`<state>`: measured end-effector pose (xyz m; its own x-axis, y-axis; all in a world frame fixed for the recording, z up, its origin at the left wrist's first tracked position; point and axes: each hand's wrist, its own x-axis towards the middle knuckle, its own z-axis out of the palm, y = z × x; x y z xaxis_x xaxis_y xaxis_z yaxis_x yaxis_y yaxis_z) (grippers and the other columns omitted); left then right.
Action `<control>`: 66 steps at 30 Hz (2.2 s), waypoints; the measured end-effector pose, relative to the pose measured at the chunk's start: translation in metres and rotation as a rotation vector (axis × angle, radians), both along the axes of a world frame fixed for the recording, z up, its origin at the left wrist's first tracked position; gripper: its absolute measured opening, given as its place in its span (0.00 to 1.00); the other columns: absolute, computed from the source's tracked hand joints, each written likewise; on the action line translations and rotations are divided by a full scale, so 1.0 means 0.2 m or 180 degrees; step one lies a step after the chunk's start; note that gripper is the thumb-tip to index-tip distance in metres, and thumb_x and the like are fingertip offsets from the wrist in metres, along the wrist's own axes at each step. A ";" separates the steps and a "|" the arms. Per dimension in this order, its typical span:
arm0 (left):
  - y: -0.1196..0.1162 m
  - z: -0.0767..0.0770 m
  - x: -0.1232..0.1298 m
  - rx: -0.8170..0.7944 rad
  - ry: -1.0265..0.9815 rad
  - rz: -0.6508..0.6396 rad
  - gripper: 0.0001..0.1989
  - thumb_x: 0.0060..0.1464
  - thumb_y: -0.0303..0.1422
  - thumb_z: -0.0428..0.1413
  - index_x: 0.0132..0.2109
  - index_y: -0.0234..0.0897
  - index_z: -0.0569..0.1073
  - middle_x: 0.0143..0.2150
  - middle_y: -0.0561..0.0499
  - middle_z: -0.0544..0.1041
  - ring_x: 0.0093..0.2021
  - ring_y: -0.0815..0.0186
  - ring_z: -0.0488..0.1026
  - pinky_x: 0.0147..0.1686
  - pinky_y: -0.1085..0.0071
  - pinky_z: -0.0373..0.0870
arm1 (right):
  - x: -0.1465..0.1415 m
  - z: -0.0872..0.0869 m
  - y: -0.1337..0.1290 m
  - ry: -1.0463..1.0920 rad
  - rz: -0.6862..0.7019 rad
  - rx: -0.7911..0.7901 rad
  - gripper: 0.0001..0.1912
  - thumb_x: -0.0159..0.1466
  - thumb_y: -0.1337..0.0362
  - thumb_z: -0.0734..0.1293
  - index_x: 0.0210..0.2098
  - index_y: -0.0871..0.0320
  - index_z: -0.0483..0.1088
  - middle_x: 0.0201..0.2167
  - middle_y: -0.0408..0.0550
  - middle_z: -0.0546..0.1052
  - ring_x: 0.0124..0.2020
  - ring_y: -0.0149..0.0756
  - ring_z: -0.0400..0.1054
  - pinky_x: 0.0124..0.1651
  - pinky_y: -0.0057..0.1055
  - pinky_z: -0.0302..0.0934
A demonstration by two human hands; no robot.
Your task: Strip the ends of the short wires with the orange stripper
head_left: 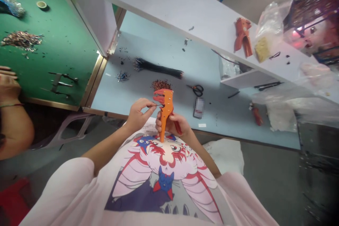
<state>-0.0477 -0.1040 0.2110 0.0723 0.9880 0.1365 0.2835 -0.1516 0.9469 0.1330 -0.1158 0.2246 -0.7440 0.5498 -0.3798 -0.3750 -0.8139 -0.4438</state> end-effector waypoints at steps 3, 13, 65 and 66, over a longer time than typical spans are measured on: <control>0.00 0.00 0.01 -0.0024 -0.0064 -0.0140 0.07 0.54 0.33 0.54 0.32 0.37 0.74 0.32 0.50 0.76 0.36 0.66 0.71 0.40 0.69 0.66 | 0.00 0.00 0.00 0.0143 0.0010 -0.0058 0.14 0.53 0.59 0.62 0.37 0.58 0.60 0.30 0.47 0.69 0.36 0.40 0.67 0.39 0.47 0.66; 0.01 -0.01 0.05 -0.0118 -0.0247 -0.0407 0.06 0.54 0.30 0.53 0.35 0.37 0.76 0.36 0.48 0.77 0.38 0.65 0.72 0.42 0.68 0.67 | 0.00 0.00 -0.02 0.0194 -0.0046 -0.0088 0.14 0.54 0.59 0.64 0.37 0.58 0.59 0.26 0.43 0.65 0.26 0.32 0.63 0.28 0.35 0.66; 0.29 -0.88 0.01 -0.2411 -0.0087 0.0148 0.12 0.42 0.36 0.60 0.33 0.32 0.76 0.28 0.48 0.76 0.28 0.68 0.67 0.32 0.72 0.62 | 0.19 -0.70 0.23 -0.2742 -0.0571 0.0034 0.16 0.59 0.50 0.60 0.32 0.57 0.60 0.23 0.44 0.70 0.26 0.34 0.68 0.30 0.32 0.65; 0.27 -0.86 -0.03 -0.2485 -0.0241 0.0190 0.14 0.42 0.38 0.60 0.34 0.32 0.76 0.28 0.49 0.75 0.27 0.69 0.67 0.30 0.73 0.62 | 0.21 -0.70 0.19 -0.3028 -0.0488 0.0175 0.15 0.59 0.51 0.61 0.32 0.57 0.60 0.24 0.44 0.70 0.26 0.35 0.68 0.32 0.33 0.65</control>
<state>-0.0542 -0.0504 0.0383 0.0344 0.8020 -0.5963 0.2006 0.5790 0.7903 0.1744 -0.0779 0.0851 -0.0568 0.6504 -0.7575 0.0607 -0.7551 -0.6528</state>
